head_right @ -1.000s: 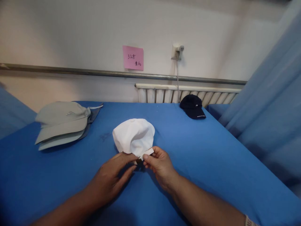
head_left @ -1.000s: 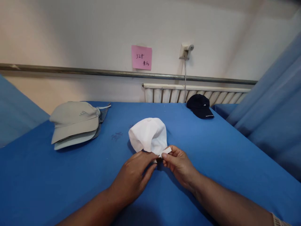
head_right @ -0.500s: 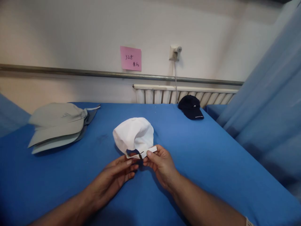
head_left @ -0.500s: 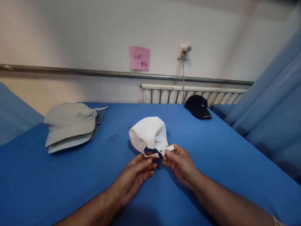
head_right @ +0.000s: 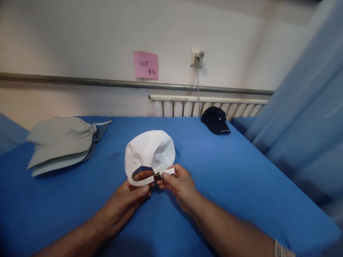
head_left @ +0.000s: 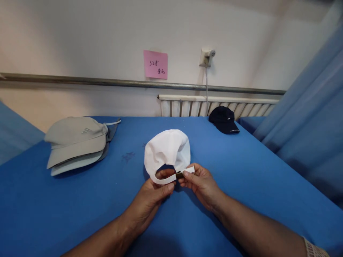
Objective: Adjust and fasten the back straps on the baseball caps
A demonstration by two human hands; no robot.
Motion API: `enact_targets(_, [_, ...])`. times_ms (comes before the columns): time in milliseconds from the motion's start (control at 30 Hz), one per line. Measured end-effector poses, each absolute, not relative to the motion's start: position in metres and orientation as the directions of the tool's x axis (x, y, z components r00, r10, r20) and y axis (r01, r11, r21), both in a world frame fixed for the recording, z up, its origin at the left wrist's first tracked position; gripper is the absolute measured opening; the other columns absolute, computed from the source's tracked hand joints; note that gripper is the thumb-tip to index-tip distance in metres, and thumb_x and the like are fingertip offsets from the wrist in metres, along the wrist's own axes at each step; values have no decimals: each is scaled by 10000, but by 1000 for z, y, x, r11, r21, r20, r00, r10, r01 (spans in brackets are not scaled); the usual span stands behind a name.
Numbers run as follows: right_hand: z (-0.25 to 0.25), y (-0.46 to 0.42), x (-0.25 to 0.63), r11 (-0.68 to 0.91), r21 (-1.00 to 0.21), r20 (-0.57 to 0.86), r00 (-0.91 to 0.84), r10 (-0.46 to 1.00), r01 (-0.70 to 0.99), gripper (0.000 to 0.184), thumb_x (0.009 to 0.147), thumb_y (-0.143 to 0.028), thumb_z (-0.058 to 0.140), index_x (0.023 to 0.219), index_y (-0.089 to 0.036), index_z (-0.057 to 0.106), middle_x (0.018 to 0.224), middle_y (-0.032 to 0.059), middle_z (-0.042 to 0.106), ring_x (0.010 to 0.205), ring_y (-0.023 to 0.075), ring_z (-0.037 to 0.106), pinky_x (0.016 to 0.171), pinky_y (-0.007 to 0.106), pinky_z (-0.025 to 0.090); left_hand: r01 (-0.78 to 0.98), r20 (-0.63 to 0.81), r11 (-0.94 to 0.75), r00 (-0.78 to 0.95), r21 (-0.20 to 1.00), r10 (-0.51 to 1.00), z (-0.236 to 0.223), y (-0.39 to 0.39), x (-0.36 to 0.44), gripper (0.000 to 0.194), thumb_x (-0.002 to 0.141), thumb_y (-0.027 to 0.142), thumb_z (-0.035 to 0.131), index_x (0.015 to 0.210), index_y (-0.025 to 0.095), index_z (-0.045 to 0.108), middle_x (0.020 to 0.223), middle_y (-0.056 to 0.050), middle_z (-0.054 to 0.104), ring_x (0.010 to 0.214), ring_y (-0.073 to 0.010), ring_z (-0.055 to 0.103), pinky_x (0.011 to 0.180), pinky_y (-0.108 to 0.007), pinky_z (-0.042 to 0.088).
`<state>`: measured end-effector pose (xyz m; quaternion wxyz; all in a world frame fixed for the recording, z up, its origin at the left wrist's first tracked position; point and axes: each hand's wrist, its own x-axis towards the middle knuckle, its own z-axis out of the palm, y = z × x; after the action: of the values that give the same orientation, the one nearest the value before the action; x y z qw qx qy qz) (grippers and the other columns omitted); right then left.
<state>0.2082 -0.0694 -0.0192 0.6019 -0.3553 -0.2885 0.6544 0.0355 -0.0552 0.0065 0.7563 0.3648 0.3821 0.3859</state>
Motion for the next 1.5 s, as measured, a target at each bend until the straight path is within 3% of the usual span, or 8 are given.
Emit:
enact_targets(300, [-27,-70,201,-14,-919,-13,-5,1000,-395,335,654,-419,830,717,-180,604,609,0,677,566,126,623,571,252,490,-291,-276,381,342,878,898,-2,-55,49,350,621,241,867,912,150,697,754,-20,646,680,-113,554,607,-217,412])
enact_targets(533, [-27,-79,202,109,-987,102,65,993,-116,248,807,-413,681,751,-177,632,561,-40,573,442,74,467,438,207,359,-307,-276,358,280,882,920,1,-57,48,318,625,236,867,871,139,690,730,-8,630,653,-97,525,583,-198,429])
enact_targets(733, [-19,-82,210,397,-899,424,136,895,186,95,840,-233,636,754,-192,642,759,4,618,677,124,552,621,254,430,-367,-326,418,287,831,901,0,-58,49,349,595,223,886,866,170,672,690,10,638,643,-99,561,596,-194,446])
enact_targets(833, [-15,-82,212,447,-871,473,109,874,203,77,858,-198,606,788,-198,639,817,20,655,737,144,585,672,273,453,-375,-338,438,306,817,890,-1,-58,49,339,595,215,887,853,177,671,699,10,650,643,-97,568,608,-194,454])
enact_targets(1167, [-19,-82,212,388,-896,421,136,897,216,77,867,-247,614,822,-199,654,746,0,673,669,138,586,651,280,454,-326,-309,402,300,856,902,3,-59,48,334,604,235,885,866,161,691,702,2,647,651,-100,569,607,-197,446])
enact_targets(1500, [-17,-82,214,351,-916,377,119,919,195,116,882,-287,590,813,-208,640,779,18,686,721,166,607,705,316,475,-339,-384,465,280,818,880,2,-62,48,348,603,237,883,879,179,679,683,15,661,651,-104,590,609,-200,452])
